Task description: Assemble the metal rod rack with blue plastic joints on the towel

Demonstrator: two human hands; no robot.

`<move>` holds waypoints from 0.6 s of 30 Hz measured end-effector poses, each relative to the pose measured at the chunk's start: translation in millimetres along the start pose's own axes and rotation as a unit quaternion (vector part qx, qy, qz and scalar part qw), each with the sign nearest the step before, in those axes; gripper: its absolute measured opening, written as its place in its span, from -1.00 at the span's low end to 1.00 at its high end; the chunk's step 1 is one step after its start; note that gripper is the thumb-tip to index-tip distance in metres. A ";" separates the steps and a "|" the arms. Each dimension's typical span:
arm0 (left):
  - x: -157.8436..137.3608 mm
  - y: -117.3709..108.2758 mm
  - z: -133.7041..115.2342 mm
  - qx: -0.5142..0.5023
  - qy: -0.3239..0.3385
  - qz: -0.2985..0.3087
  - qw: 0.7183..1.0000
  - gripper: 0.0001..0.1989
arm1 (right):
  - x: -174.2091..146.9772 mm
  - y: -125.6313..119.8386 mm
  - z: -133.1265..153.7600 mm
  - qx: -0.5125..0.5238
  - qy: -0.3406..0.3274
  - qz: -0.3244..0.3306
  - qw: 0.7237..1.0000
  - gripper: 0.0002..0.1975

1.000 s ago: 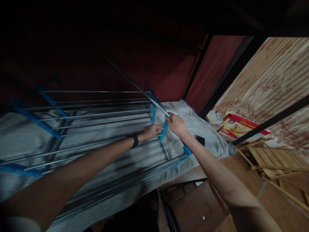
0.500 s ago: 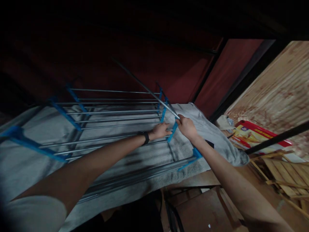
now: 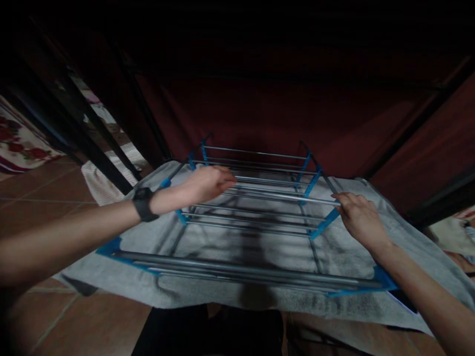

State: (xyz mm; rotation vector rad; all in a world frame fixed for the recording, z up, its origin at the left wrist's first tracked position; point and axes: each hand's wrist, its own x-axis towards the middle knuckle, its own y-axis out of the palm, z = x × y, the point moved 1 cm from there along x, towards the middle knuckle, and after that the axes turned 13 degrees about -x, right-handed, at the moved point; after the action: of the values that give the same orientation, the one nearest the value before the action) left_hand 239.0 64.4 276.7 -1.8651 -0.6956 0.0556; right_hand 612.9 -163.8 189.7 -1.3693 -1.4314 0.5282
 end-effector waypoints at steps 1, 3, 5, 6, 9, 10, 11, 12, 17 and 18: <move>-8.6 -24.6 18.3 -0.020 -0.034 -0.067 0.997 -0.76 | 0.2 0.8 0.4 0.002 -0.012 0.001 1.000 -0.62; -27.2 -63.2 57.2 -0.113 -0.130 -0.200 0.964 -0.76 | 1.6 2.7 3.5 0.016 -0.036 0.013 0.999 -0.66; -46.7 -82.9 94.3 -0.193 -0.214 -0.292 0.912 -0.79 | 4.7 3.2 9.4 0.033 -0.040 0.027 0.998 -0.69; -55.8 -85.4 110.7 -0.217 -0.250 -0.307 0.892 -0.79 | 6.7 2.6 13.0 0.039 -0.034 0.032 0.998 -0.70; -76.5 -71.7 147.3 -0.275 -0.326 -0.287 0.858 -0.77 | 12.7 -0.7 23.8 0.063 -0.027 0.038 0.997 -0.71; -80.6 -63.2 155.0 -0.315 -0.345 -0.270 0.842 -0.77 | 13.9 -1.5 26.2 0.073 -0.029 0.038 0.996 -0.72; -83.4 -54.5 160.7 -0.366 -0.360 -0.252 0.821 -0.79 | 14.4 -1.7 27.5 0.083 -0.030 0.036 0.995 -0.72; -85.0 -46.4 164.5 -0.425 -0.371 -0.232 0.793 -0.80 | 14.2 -1.1 27.5 0.091 -0.030 0.038 0.995 -0.72; -84.6 -27.0 168.1 -0.592 -0.421 -0.176 0.665 -0.88 | 3.4 9.6 11.2 0.101 -0.020 0.053 0.993 -0.72; -84.2 -26.5 168.0 -0.593 -0.433 -0.174 0.657 -0.87 | 0.4 11.1 7.5 0.099 -0.022 0.049 0.994 -0.72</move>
State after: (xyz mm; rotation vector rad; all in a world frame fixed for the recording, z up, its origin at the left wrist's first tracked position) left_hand 98.1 171.1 207.5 -2.8833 -2.1460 0.3240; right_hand 611.5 -158.2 177.6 -1.2801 -1.3136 0.7487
